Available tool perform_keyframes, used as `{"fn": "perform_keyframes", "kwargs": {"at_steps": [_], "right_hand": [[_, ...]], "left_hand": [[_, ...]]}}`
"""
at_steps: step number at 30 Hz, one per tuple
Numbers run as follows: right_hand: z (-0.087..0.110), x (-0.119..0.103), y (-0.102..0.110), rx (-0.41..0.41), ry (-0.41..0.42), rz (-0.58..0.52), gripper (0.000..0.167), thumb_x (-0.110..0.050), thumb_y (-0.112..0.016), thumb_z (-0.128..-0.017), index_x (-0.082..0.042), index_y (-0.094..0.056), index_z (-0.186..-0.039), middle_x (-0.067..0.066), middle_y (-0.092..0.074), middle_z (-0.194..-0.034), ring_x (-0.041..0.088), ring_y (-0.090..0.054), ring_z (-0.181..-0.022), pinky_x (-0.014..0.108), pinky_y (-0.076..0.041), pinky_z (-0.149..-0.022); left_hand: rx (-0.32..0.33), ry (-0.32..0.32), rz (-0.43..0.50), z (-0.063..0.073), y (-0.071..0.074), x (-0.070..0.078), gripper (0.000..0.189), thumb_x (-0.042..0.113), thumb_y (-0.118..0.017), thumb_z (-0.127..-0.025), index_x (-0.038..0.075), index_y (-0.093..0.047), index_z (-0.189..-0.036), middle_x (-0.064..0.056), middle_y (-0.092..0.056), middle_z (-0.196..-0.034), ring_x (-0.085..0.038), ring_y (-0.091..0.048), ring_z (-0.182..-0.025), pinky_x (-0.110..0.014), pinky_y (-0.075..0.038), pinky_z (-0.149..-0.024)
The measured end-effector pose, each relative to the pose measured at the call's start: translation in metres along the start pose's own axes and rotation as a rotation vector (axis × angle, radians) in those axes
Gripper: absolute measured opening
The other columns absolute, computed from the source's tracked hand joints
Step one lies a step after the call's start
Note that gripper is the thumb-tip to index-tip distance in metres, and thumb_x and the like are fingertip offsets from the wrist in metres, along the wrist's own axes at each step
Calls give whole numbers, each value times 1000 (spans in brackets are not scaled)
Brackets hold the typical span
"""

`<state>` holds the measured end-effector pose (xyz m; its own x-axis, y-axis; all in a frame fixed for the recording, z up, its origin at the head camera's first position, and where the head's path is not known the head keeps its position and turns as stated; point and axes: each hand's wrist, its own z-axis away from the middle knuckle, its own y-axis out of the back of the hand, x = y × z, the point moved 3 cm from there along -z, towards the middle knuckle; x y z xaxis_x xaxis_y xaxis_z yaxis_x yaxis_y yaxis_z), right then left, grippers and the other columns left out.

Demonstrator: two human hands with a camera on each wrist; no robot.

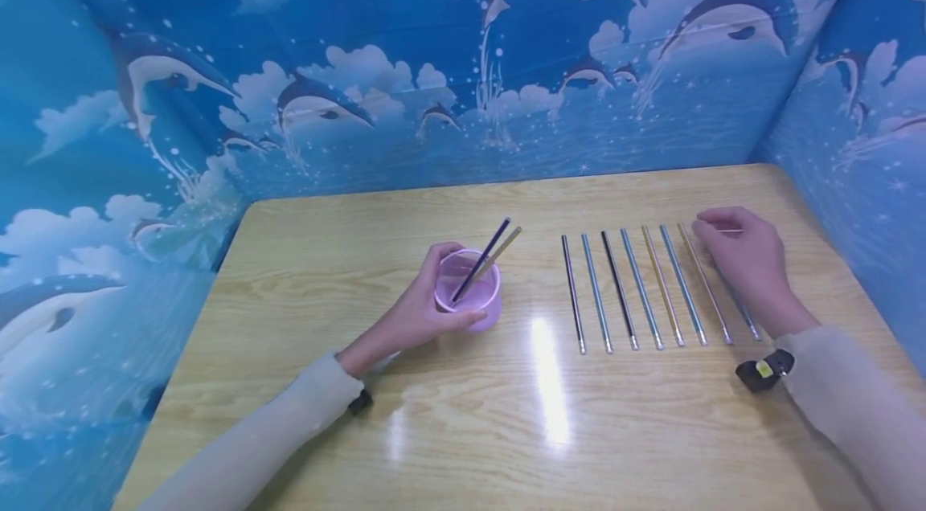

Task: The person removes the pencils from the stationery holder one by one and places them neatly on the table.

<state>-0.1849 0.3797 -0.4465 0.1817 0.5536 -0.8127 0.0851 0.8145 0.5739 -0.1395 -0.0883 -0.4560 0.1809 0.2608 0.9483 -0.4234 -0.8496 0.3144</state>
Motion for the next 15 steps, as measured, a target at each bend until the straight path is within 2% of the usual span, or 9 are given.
{"fn": "perform_keyframes", "kwargs": {"at_steps": [5,9,12,15], "right_hand": [[14,-22,-10,12,3,-242,18,-34,-68,-110,-24,-70,-124,-27,-68,-105,-4,-67,-93,9,-57,-78],[24,-41,-21,5,26,-458,15,-23,-70,-109,-16,-73,-123,-16,-72,-108,0,-69,-95,11,-59,-80],[30,-54,-31,1,51,-529,18,-20,-70,-109,-10,-72,-124,-10,-72,-111,4,-69,-97,12,-59,-81],[35,-66,-41,3,82,-503,21,-22,-69,-110,-8,-70,-127,-10,-72,-114,6,-68,-99,13,-59,-82]], "left_hand": [[-1,-7,-3,0,0,1,98,17,-97,-84,24,-34,-158,-1,-55,-152,-23,-59,-136,-40,-57,-108],[0,-10,-2,0,0,0,98,16,-97,-83,24,-35,-158,-2,-55,-152,-23,-59,-136,-39,-57,-107],[3,-14,5,0,0,-1,98,14,-97,-83,24,-35,-157,-2,-55,-152,-23,-59,-136,-39,-57,-107],[5,-21,12,0,0,-1,97,12,-97,-82,24,-35,-157,-2,-56,-150,-24,-59,-136,-39,-56,-108]]}}
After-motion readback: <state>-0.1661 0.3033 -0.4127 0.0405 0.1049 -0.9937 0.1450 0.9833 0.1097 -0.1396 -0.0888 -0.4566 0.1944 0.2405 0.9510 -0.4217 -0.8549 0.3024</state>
